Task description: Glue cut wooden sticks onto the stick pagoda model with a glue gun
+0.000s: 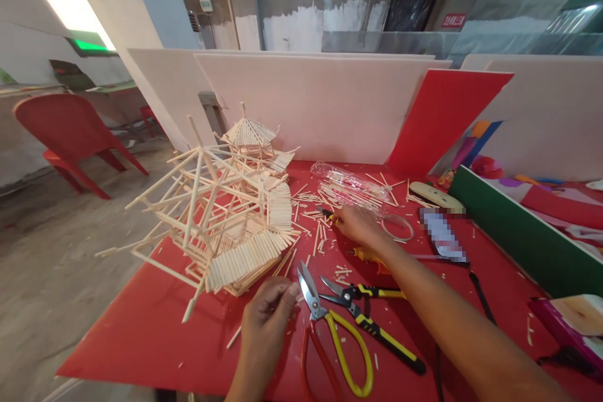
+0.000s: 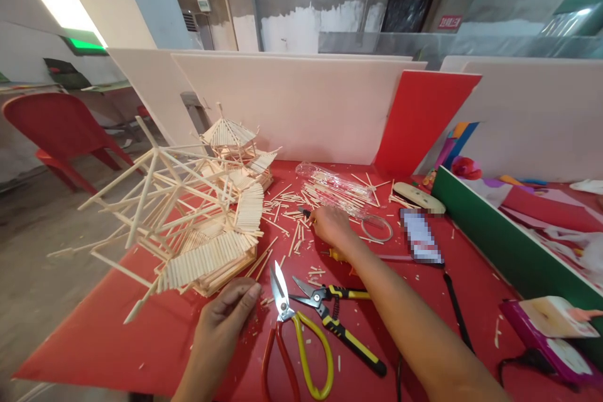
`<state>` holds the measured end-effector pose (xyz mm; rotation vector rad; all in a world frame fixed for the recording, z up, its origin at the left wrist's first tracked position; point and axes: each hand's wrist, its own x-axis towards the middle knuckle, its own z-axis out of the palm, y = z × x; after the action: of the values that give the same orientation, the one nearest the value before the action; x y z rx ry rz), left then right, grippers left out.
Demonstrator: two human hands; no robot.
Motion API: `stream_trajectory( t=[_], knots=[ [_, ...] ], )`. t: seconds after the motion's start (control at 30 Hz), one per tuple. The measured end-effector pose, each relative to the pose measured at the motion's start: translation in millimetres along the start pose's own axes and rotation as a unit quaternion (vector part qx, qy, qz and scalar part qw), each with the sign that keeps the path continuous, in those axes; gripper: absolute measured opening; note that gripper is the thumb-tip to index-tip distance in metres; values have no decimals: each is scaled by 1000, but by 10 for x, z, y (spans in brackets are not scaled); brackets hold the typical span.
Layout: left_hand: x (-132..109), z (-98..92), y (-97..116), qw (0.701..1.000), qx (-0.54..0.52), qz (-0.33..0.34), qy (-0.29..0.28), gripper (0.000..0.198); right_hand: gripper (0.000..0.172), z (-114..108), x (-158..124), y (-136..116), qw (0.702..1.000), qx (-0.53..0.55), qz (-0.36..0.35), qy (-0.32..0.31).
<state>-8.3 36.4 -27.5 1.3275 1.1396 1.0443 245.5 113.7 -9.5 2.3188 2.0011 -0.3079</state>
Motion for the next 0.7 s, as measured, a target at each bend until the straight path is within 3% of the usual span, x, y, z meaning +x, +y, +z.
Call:
stream_trajectory(
  t=[0.07, 0.27, 0.7],
  knots=[
    [45, 26, -4, 1000, 1, 8, 6, 23, 31, 32, 100, 32, 1000, -7, -8, -3],
    [130, 118, -72, 998, -38, -56, -20, 23, 32, 130, 354, 141, 999, -25, -27, -30],
    [68, 172, -104, 996, -67, -67, -6, 26, 28, 279, 385, 178, 996, -50, -57, -52]
  ],
)
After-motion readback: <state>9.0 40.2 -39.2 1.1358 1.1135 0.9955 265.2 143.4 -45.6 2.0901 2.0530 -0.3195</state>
